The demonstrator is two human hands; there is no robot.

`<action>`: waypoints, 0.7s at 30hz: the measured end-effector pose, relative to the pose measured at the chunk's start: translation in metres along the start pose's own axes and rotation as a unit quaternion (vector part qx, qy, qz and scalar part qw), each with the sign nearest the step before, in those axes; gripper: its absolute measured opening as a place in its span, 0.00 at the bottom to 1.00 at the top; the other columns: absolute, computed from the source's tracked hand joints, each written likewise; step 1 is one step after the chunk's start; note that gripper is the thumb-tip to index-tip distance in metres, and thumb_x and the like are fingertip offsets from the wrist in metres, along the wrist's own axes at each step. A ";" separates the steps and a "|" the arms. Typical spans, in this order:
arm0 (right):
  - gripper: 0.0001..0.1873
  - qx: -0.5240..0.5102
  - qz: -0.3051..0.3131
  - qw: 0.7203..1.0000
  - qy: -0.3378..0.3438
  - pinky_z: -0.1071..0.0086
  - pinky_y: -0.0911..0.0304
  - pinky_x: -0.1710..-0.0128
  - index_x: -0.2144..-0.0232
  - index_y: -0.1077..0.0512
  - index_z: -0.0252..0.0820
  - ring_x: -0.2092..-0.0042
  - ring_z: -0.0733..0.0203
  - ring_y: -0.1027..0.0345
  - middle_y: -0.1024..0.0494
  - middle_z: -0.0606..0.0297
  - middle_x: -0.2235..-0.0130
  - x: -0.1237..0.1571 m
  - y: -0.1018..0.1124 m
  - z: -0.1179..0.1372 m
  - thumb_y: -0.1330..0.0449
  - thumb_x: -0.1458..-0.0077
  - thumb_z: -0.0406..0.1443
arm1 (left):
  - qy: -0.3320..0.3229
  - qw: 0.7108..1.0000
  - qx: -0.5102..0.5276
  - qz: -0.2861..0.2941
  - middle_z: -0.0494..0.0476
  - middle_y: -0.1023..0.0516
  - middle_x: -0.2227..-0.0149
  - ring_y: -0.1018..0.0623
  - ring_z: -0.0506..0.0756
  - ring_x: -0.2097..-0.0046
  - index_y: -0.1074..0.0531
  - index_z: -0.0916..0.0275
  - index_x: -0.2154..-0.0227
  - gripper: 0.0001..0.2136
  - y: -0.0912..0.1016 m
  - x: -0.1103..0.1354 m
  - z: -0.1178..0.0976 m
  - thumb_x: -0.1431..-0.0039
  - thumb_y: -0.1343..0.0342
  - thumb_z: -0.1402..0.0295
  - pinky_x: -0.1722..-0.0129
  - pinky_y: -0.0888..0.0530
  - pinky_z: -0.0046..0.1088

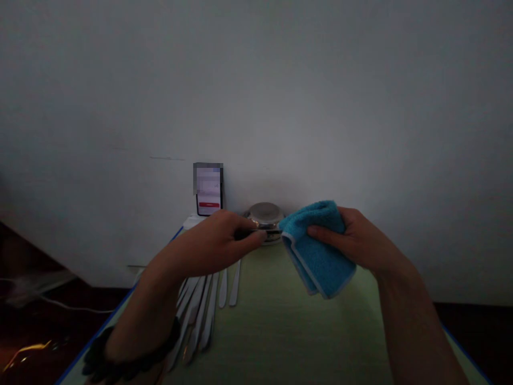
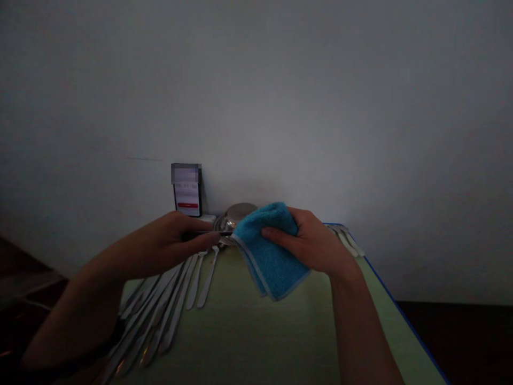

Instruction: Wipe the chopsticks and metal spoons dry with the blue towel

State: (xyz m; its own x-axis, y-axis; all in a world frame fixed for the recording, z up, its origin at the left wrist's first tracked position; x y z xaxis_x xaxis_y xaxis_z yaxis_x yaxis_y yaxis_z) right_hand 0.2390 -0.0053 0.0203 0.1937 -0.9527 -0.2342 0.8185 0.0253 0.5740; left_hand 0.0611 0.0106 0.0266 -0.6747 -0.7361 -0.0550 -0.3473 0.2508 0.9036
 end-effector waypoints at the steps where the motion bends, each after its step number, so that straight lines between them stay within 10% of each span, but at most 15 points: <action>1: 0.15 0.000 0.000 1.000 0.000 0.71 0.35 0.72 0.66 0.28 0.43 0.69 0.61 0.30 0.23 0.66 0.68 0.000 0.000 0.000 0.42 0.53 0.46 | 0.000 1.000 -0.001 -0.002 0.46 0.44 0.83 0.41 0.46 0.80 0.32 0.65 0.77 0.20 0.000 0.000 0.000 0.41 0.60 0.57 0.81 0.48 0.22; 21: 0.15 0.001 0.014 1.000 -0.010 0.70 0.35 0.72 0.66 0.29 0.43 0.68 0.61 0.30 0.23 0.65 0.68 0.000 -0.002 -0.001 0.43 0.51 0.47 | 0.004 1.000 0.002 0.008 0.46 0.43 0.83 0.41 0.45 0.80 0.33 0.65 0.78 0.17 -0.001 -0.001 0.001 0.41 0.59 0.60 0.81 0.48 0.23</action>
State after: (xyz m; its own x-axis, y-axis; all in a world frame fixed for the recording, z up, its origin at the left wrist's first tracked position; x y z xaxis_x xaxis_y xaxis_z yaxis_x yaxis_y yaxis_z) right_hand 0.2375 -0.0049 0.0184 0.2066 -0.9572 -0.2025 0.8115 0.0520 0.5821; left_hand 0.0612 0.0117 0.0253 -0.6742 -0.7376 -0.0371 -0.3395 0.2649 0.9025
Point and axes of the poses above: each hand's wrist, its own x-axis away from the middle knuckle, its own y-axis out of the back of the hand, z = x × y, the point moved 7 cm from there along -x, towards the middle knuckle
